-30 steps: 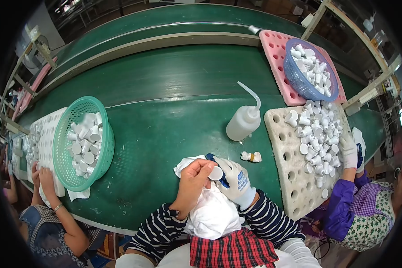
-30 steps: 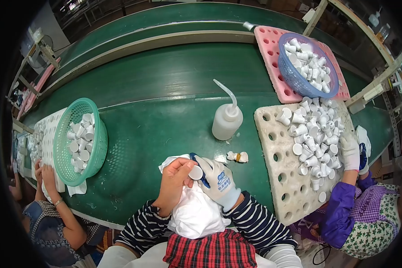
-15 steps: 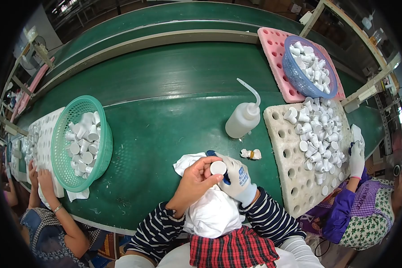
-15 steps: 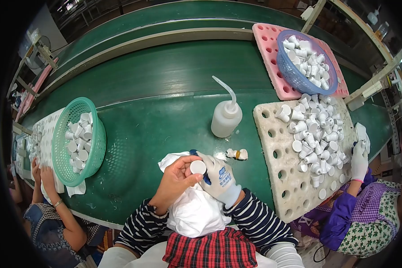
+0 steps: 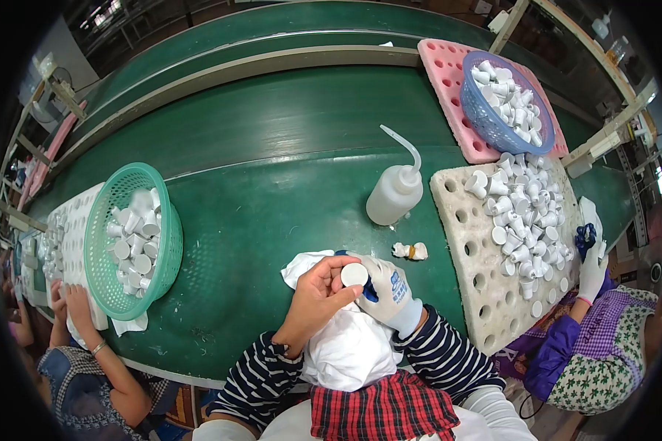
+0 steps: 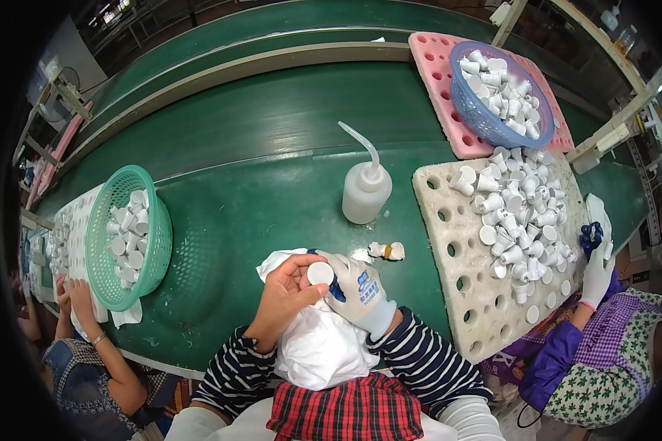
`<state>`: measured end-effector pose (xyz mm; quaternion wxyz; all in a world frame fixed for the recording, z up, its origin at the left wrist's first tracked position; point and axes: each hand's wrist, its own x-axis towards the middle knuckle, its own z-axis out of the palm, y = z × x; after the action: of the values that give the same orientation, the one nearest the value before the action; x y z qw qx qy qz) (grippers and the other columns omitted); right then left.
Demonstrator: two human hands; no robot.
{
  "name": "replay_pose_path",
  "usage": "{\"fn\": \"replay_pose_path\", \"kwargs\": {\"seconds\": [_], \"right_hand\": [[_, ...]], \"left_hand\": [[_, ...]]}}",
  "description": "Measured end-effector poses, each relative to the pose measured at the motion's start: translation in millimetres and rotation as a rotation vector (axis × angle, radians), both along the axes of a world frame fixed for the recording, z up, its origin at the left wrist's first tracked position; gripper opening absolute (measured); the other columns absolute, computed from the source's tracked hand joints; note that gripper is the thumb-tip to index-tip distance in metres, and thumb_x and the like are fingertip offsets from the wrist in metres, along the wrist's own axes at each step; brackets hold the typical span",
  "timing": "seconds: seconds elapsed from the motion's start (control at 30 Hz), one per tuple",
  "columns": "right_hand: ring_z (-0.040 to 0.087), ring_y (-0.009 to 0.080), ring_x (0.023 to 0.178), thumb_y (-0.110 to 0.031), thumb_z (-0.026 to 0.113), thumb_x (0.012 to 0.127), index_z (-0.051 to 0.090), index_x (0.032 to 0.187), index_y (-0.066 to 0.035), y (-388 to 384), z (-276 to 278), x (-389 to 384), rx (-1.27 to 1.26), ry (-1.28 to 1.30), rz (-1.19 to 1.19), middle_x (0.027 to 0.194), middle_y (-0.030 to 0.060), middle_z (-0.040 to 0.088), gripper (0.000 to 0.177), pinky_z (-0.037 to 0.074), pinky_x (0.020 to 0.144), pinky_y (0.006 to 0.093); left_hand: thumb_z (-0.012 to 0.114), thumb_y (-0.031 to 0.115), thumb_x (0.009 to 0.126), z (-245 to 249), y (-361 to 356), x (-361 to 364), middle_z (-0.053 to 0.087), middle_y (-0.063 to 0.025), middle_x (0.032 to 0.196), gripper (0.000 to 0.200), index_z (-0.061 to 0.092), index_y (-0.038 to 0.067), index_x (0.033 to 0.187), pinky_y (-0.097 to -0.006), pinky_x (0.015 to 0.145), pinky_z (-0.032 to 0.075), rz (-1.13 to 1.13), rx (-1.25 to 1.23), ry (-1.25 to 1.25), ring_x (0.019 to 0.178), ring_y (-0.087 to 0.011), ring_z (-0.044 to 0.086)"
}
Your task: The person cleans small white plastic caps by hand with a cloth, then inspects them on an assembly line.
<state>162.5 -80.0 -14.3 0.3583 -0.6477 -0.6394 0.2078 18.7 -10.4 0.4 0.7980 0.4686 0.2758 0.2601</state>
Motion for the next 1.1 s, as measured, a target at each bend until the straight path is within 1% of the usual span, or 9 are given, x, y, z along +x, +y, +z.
{"fn": "replay_pose_path", "kwargs": {"seconds": [0.07, 0.17, 0.27, 0.37, 0.47, 0.67, 0.87, 0.97, 1.1], "right_hand": [[0.061, 0.0334, 0.087, -0.016, 0.064, 0.074, 0.051, 0.124, -0.006, 1, 4, -1, 0.013, -0.028, 0.018, 0.099, 0.0143, 0.062, 0.053, 0.049, 0.075, 0.0416], [0.061, 0.0329, 0.087, -0.016, 0.064, 0.073, 0.051, 0.123, -0.007, 2, 3, -3, 0.026, -0.086, 0.029, 0.098, 0.0135, 0.061, 0.052, 0.049, 0.074, 0.0420], [0.061, 0.0330, 0.087, -0.015, 0.064, 0.073, 0.053, 0.121, -0.008, 2, 2, -4, 0.040, -0.121, 0.051, 0.098, 0.0133, 0.061, 0.050, 0.049, 0.074, 0.0422], [0.060, 0.0339, 0.088, -0.014, 0.064, 0.073, 0.054, 0.120, -0.007, 1, 2, -4, 0.070, -0.153, 0.052, 0.099, 0.0140, 0.061, 0.050, 0.049, 0.075, 0.0423], [0.060, 0.0349, 0.090, -0.014, 0.066, 0.073, 0.054, 0.122, -0.006, 0, 5, -4, 0.083, -0.078, 0.033, 0.102, 0.0154, 0.062, 0.051, 0.049, 0.077, 0.0420], [0.062, 0.0350, 0.096, -0.012, 0.066, 0.076, 0.054, 0.123, -0.005, 2, 0, -2, 0.047, 0.212, 0.020, 0.109, 0.0176, 0.063, 0.050, 0.049, 0.083, 0.0402], [0.063, 0.0342, 0.097, -0.012, 0.065, 0.078, 0.054, 0.122, -0.004, 2, 4, 0, 0.039, 0.280, 0.008, 0.108, 0.0183, 0.063, 0.046, 0.049, 0.083, 0.0393], [0.063, 0.0340, 0.096, -0.012, 0.065, 0.079, 0.054, 0.122, -0.004, 2, 7, 0, 0.020, 0.274, 0.012, 0.107, 0.0186, 0.064, 0.045, 0.049, 0.082, 0.0390], [0.062, 0.0348, 0.097, -0.013, 0.064, 0.078, 0.053, 0.123, -0.003, 1, 5, 1, 0.032, 0.239, 0.009, 0.107, 0.0198, 0.063, 0.047, 0.049, 0.084, 0.0402]], "left_hand": [[0.067, -0.005, 0.080, -3, -2, 1, 0.060, -0.0030, 0.096, 0.035, 0.054, -0.002, 0.111, -0.0191, 0.073, 0.046, 0.027, -0.006, -0.024, 0.082, -0.0048, 0.056], [0.068, -0.004, 0.079, -10, -2, -2, 0.060, -0.0049, 0.098, 0.029, 0.055, -0.001, 0.105, -0.0191, 0.072, 0.047, 0.036, 0.074, 0.085, 0.083, -0.0054, 0.057], [0.069, 0.001, 0.081, -10, -3, 0, 0.061, -0.0035, 0.089, 0.020, 0.057, 0.000, 0.098, -0.0188, 0.064, 0.047, 0.102, 0.127, 0.120, 0.074, -0.0048, 0.056], [0.070, 0.008, 0.084, -10, -3, 2, 0.046, 0.0083, 0.066, 0.012, 0.061, 0.002, 0.091, -0.0150, 0.050, 0.029, 0.198, 0.041, 0.163, 0.056, 0.0007, 0.037], [0.066, 0.012, 0.088, -9, 0, 2, 0.049, 0.0062, 0.065, 0.011, 0.062, 0.003, 0.088, -0.0162, 0.048, 0.032, 0.293, -0.177, 0.043, 0.056, -0.0004, 0.043], [0.056, 0.014, 0.093, -3, -1, 6, 0.056, -0.0018, 0.071, 0.016, 0.060, -0.001, 0.091, -0.0216, 0.048, 0.040, 0.442, -0.006, 0.072, 0.055, -0.0062, 0.047], [0.061, 0.004, 0.088, -8, 2, -7, 0.055, -0.0013, 0.078, 0.023, 0.059, -0.003, 0.110, -0.0185, 0.056, 0.042, 0.204, -0.117, -0.003, 0.062, -0.0058, 0.050], [0.063, 0.000, 0.086, -3, -1, -4, 0.055, -0.0007, 0.081, 0.029, 0.058, -0.004, 0.114, -0.0188, 0.059, 0.042, 0.095, 0.038, -0.031, 0.065, -0.0054, 0.050], [0.064, -0.001, 0.085, -3, -5, 0, 0.056, -0.0012, 0.083, 0.030, 0.057, -0.005, 0.113, -0.0195, 0.060, 0.043, 0.121, 0.092, 0.017, 0.068, -0.0059, 0.052]]}}
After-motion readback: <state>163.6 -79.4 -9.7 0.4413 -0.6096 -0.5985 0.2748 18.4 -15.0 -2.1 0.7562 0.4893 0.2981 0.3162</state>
